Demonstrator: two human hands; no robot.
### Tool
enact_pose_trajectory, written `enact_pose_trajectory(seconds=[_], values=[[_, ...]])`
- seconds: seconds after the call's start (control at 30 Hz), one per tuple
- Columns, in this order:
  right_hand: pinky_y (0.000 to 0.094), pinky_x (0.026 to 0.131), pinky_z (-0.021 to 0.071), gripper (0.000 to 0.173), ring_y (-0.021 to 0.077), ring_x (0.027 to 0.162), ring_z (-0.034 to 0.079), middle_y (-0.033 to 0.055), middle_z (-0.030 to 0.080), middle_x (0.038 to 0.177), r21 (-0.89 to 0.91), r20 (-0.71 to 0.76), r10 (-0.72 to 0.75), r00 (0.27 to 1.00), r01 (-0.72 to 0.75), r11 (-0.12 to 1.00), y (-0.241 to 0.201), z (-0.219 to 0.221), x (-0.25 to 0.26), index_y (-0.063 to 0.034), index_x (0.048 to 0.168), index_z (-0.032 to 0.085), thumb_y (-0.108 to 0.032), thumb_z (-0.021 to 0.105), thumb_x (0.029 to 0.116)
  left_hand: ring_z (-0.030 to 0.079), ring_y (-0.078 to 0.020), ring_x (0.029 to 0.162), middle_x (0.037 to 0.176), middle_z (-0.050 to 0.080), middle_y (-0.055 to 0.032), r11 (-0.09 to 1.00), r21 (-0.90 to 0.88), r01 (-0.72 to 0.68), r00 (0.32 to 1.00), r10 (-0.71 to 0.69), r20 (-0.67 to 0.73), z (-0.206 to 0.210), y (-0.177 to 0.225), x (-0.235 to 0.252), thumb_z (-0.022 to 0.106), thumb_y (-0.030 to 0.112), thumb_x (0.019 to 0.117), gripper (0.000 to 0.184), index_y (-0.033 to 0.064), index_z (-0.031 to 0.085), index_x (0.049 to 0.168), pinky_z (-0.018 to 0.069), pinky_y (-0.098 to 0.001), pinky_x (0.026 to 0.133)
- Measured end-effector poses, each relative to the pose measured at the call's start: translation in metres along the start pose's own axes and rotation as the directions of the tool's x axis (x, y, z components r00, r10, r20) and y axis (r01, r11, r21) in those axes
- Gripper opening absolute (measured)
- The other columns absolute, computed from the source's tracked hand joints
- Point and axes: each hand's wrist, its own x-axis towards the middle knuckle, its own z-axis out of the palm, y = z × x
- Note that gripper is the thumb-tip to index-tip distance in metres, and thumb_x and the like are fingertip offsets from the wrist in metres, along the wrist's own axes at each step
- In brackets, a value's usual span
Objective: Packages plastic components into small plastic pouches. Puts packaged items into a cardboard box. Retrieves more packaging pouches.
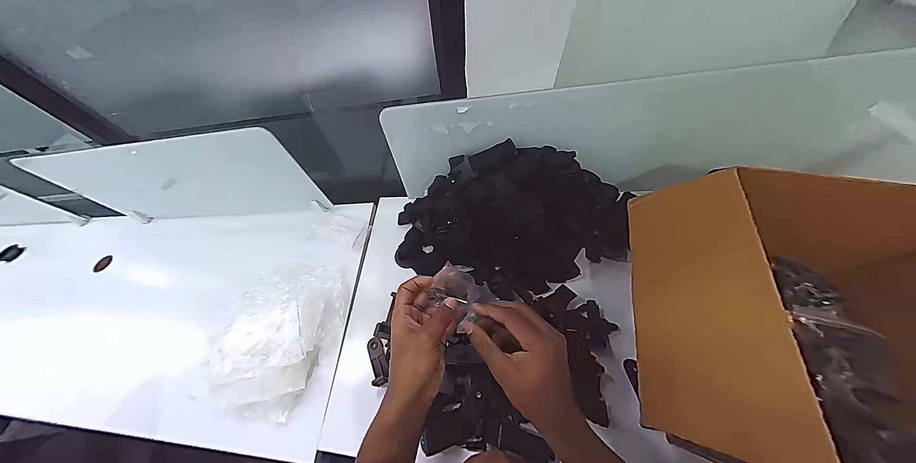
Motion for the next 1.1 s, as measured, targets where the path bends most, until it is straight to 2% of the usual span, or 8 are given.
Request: enact_pose_trajectory(seconds=[0.2, 0.33, 0.47, 0.67, 0.8, 0.9, 1.0, 1.1], values=[[0.0158, 0.071, 0.0604, 0.021, 0.002, 0.082, 0.07, 0.002, 0.073, 0.095, 0.006, 0.022, 0.031, 0.999, -0.031, 0.999, 0.0, 0.004, 0.006, -0.0061, 0.105, 0.077, -0.024, 0.073, 0.0933, 0.073, -0.0198, 0.096, 0.119, 0.069, -0.0168, 0.998, 0.047, -0.051, 0.983, 0.042, 0.181, -0.011, -0.004, -0.004, 0.062, -0.011, 0.0925, 0.036, 0.0001, 0.046, 0.122, 0.0614, -0.0326, 0.082], [0.0131, 0.069, 0.0579, 0.017, -0.0008, 0.08, 0.068, 0.0001, 0.073, 0.091, -0.028, 0.007, -0.008, 1.0, 0.008, 1.0, 0.002, 0.0, 0.007, -0.0073, 0.101, 0.077, -0.021, 0.07, 0.0942, 0.073, -0.0221, 0.092, 0.107, 0.07, -0.0145, 1.0, 0.023, -0.014, 0.993, 0.011, 0.121, -0.013, -0.004, -0.004, 0.062, -0.004, 0.0954, 0.014, -0.0006, 0.059, 0.109, 0.0634, -0.0395, 0.082], [0.0133, 0.068, 0.0577, 0.016, -0.0012, 0.08, 0.068, -0.0002, 0.073, 0.092, -0.025, -0.012, -0.024, 1.0, 0.023, 0.999, 0.002, -0.001, 0.007, -0.0066, 0.099, 0.076, -0.018, 0.068, 0.0932, 0.072, -0.0201, 0.086, 0.102, 0.069, -0.0114, 0.999, 0.051, -0.018, 0.999, 0.015, 0.042, -0.006, -0.004, -0.004, 0.059, 0.0, 0.0995, 0.012, -0.001, 0.064, 0.111, 0.0644, -0.039, 0.078], [0.0222, 0.057, 0.0613, 0.007, 0.0071, 0.065, 0.07, 0.0032, 0.075, 0.091, 0.311, -0.032, 0.182, 0.983, -0.163, 0.936, -0.005, -0.002, 0.008, -0.0024, 0.093, 0.07, -0.002, 0.068, 0.0859, 0.071, -0.0184, 0.077, 0.093, 0.068, -0.0107, 0.996, 0.088, -0.007, 1.0, 0.008, -0.016, -0.007, -0.007, -0.003, 0.056, 0.005, 0.1027, 0.012, -0.0013, 0.062, 0.112, 0.0639, -0.0357, 0.068], [0.0227, 0.056, 0.0611, 0.006, 0.0072, 0.065, 0.07, 0.0034, 0.075, 0.092, 0.271, -0.007, 0.253, 0.967, -0.242, 0.932, -0.004, -0.005, 0.012, -0.0041, 0.089, 0.068, -0.003, 0.068, 0.0828, 0.072, -0.019, 0.083, 0.097, 0.07, -0.0101, 0.995, 0.093, -0.021, 0.999, 0.018, 0.032, -0.008, -0.008, -0.006, 0.065, 0.007, 0.0973, 0.018, -0.0014, 0.065, 0.113, 0.0643, -0.037, 0.074], [0.0202, 0.055, 0.0586, 0.008, 0.0051, 0.065, 0.068, 0.0006, 0.074, 0.089, 0.236, 0.041, 0.269, 0.962, -0.271, 0.933, -0.005, -0.006, 0.013, -0.0076, 0.086, 0.068, -0.008, 0.073, 0.0802, 0.071, -0.0173, 0.078, 0.092, 0.072, -0.011, 0.99, 0.129, -0.06, 0.997, 0.053, 0.059, -0.008, -0.009, -0.006, 0.071, 0.003, 0.0922, 0.015, -0.0029, 0.07, 0.106, 0.0638, -0.0334, 0.07], [0.0172, 0.059, 0.0579, 0.011, 0.0013, 0.068, 0.067, -0.0026, 0.072, 0.087, 0.116, 0.087, 0.183, 0.979, -0.192, 0.974, -0.003, -0.005, 0.011, -0.0087, 0.095, 0.072, -0.015, 0.074, 0.0856, 0.068, -0.0155, 0.072, 0.089, 0.069, -0.0101, 0.984, 0.158, -0.081, 0.996, 0.073, 0.056, -0.011, -0.011, -0.003, 0.064, 0.004, 0.0978, 0.009, -0.0026, 0.067, 0.103, 0.0619, -0.0314, 0.065], [0.0142, 0.073, 0.0571, 0.025, 0.0014, 0.082, 0.067, 0.0012, 0.072, 0.094, -0.085, 0.102, -0.014, 0.995, 0.023, 0.996, 0.001, -0.004, 0.009, -0.0056, 0.113, 0.077, -0.018, 0.068, 0.0934, 0.068, -0.0158, 0.074, 0.09, 0.068, -0.0103, 0.984, 0.163, -0.069, 0.997, 0.063, 0.043, -0.012, -0.01, -0.002, 0.059, 0.005, 0.1007, 0.009, -0.0022, 0.065, 0.103, 0.0614, -0.0314, 0.065]])
